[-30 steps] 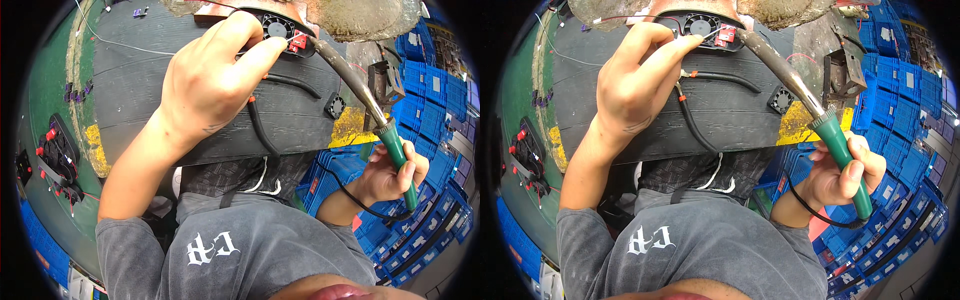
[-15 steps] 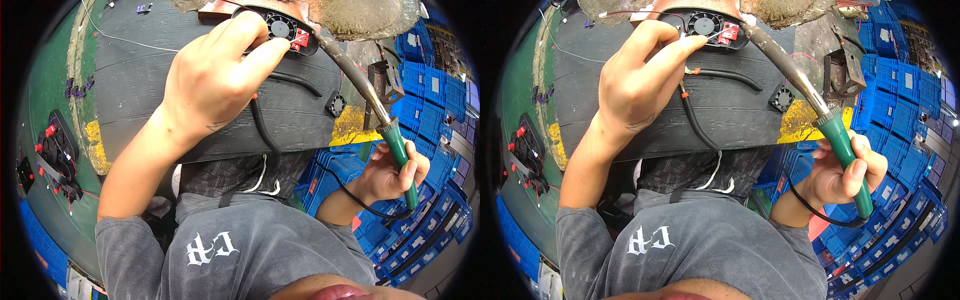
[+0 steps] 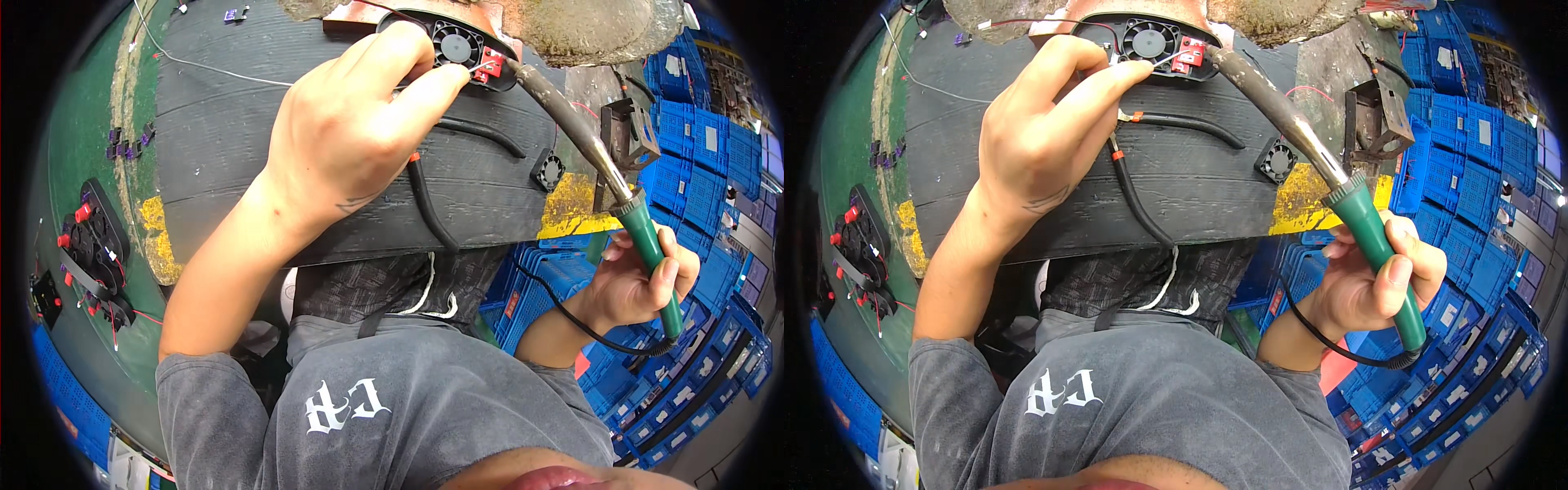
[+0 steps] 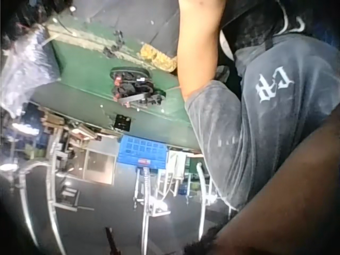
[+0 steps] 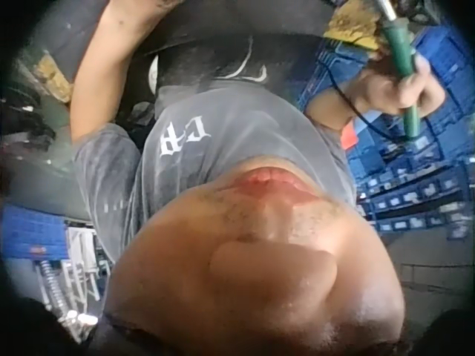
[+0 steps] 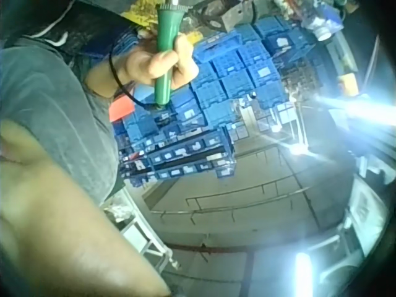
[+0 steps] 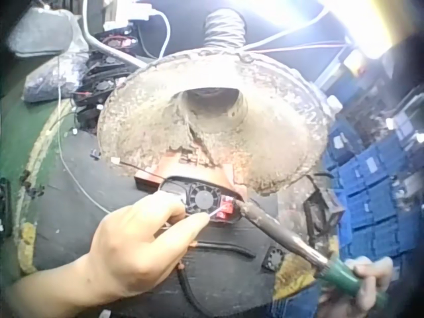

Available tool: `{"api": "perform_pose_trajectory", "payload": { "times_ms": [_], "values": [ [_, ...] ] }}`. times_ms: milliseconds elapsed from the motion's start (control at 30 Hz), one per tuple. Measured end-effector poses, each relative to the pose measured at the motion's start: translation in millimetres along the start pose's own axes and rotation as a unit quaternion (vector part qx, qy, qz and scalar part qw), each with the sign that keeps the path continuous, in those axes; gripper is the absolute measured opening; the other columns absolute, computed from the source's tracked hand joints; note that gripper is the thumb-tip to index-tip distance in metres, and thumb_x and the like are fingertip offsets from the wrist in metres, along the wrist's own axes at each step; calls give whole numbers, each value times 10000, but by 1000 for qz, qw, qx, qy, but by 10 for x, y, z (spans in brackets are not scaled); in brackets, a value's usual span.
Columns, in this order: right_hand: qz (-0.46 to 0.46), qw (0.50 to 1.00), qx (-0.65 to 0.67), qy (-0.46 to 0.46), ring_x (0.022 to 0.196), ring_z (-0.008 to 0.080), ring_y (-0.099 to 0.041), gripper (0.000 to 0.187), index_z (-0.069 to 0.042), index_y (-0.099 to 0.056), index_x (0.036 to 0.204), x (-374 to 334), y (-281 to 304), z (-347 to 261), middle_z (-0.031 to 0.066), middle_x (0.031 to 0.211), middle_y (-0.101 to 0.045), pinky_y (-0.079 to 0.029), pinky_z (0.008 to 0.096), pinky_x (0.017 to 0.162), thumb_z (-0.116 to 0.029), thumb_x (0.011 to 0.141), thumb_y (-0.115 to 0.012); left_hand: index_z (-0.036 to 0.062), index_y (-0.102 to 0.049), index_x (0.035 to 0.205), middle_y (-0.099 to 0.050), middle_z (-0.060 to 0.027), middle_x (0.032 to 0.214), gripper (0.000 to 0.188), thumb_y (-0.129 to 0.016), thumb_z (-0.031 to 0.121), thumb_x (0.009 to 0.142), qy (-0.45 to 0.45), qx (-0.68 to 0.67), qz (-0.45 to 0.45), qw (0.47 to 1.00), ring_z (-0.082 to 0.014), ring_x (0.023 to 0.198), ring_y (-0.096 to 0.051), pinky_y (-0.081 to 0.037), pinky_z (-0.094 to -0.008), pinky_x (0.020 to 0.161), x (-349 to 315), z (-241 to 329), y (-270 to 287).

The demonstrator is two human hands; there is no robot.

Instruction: Assembling and soldering components onto a small electronic device featuring a cooling fan at a factory workbench.

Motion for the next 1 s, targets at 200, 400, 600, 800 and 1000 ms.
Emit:
{"api": "perform_pose_trajectory", "payload": {
  "times_ms": [200, 400, 600, 800, 1000],
  "values": [
    [23, 1000, -6, 2, 536, 212, -602, 245, -26, -542, 914, -8, 71, -44, 209, 792, -610, -443, 221, 369, -264, 870, -500, 56, -683, 948, -538, -57, 815, 322, -685, -30, 638, 1, 0, -16, 1000, -180, 674, -575, -472, -286, 574, -8, 27, -24],
    [41, 999, 1, 20, 448, 193, -536, 236, 6, -520, 910, -15, 32, -78, 176, 615, -537, -402, 212, 331, -226, 863, -529, 54, -684, 964, -533, -50, 813, 322, -666, -20, 651, 2, 0, -22, 1000, -175, 672, -567, -466, -284, 569, -1, 30, -39],
    [19, 1000, 4, 16, 448, 203, -537, 226, 15, -521, 905, -15, 18, -83, 188, 620, -543, -405, 221, 333, -206, 859, -529, 57, -683, 971, -529, -49, 811, 312, -641, -13, 670, 10, -2, -26, 1000, -172, 671, -562, -467, -278, 578, -2, 23, -57],
    [36, 999, 21, 7, 448, 208, -537, 215, 24, -524, 897, -37, 7, -56, 194, 633, -544, -412, 223, 334, -186, 853, -530, 68, -674, 1004, -529, -44, 815, 318, -629, 11, 694, -3, 13, -34, 999, -171, 672, -562, -468, -276, 583, 13, 38, -84],
    [-5, 1000, 20, 1, 523, 214, -586, 233, -13, -544, 928, -43, 9, -28, 235, 793, -606, -436, 218, 364, -233, 869, -493, 71, -675, 1001, -527, -41, 810, 309, -628, 19, 700, 2, 20, -41, 999, -167, 663, -557, -467, -276, 580, 9, 36, -76]
  ]
}}
Point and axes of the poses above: each hand's wrist, its own x-axis towards the middle knuckle, its own y-axis out of the back of the hand, z = x × y, the point moved 5 cm from there along x, towards the middle knuckle
